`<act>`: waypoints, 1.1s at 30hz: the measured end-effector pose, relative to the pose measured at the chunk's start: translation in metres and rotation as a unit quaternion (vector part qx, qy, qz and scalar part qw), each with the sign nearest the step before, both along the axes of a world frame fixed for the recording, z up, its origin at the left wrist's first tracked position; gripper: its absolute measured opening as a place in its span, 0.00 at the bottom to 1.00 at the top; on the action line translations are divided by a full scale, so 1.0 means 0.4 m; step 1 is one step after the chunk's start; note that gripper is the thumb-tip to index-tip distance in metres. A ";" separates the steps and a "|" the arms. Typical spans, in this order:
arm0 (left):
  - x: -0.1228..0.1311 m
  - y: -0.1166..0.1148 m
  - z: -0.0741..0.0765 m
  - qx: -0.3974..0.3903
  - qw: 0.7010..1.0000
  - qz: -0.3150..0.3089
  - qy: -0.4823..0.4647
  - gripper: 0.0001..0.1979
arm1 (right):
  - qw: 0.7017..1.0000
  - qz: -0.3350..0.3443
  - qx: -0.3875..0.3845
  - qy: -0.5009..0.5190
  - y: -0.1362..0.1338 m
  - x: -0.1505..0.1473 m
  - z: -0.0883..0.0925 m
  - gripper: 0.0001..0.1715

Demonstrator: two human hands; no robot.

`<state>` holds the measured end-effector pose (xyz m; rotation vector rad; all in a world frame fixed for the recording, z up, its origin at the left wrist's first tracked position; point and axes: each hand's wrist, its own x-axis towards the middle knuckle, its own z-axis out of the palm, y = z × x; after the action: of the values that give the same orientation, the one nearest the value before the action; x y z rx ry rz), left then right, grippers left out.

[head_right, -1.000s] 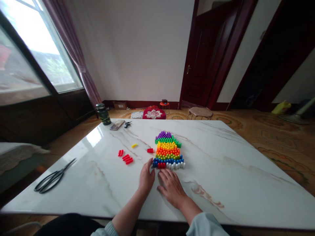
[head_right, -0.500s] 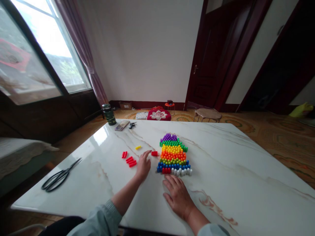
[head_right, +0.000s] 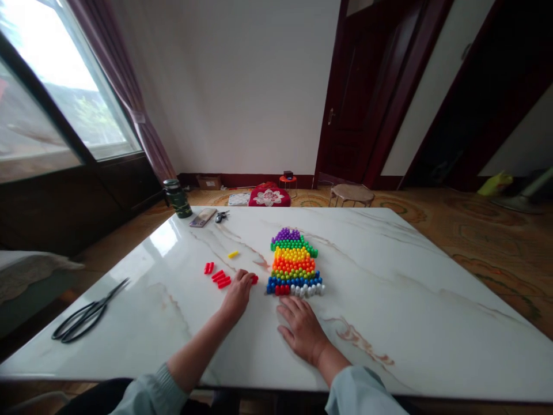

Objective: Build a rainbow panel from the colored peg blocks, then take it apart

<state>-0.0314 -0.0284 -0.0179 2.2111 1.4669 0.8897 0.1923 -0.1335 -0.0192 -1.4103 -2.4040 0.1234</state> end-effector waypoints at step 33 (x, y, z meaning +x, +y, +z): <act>0.077 -0.169 0.000 0.103 0.985 -0.137 -0.005 0.08 | 0.998 -0.004 0.031 0.061 -0.002 -0.009 -0.001 0.25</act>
<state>-0.0006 -0.0961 -0.0178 2.4753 1.0699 0.9941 0.1887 -0.1343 -0.0198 -1.3441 -2.2827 0.1274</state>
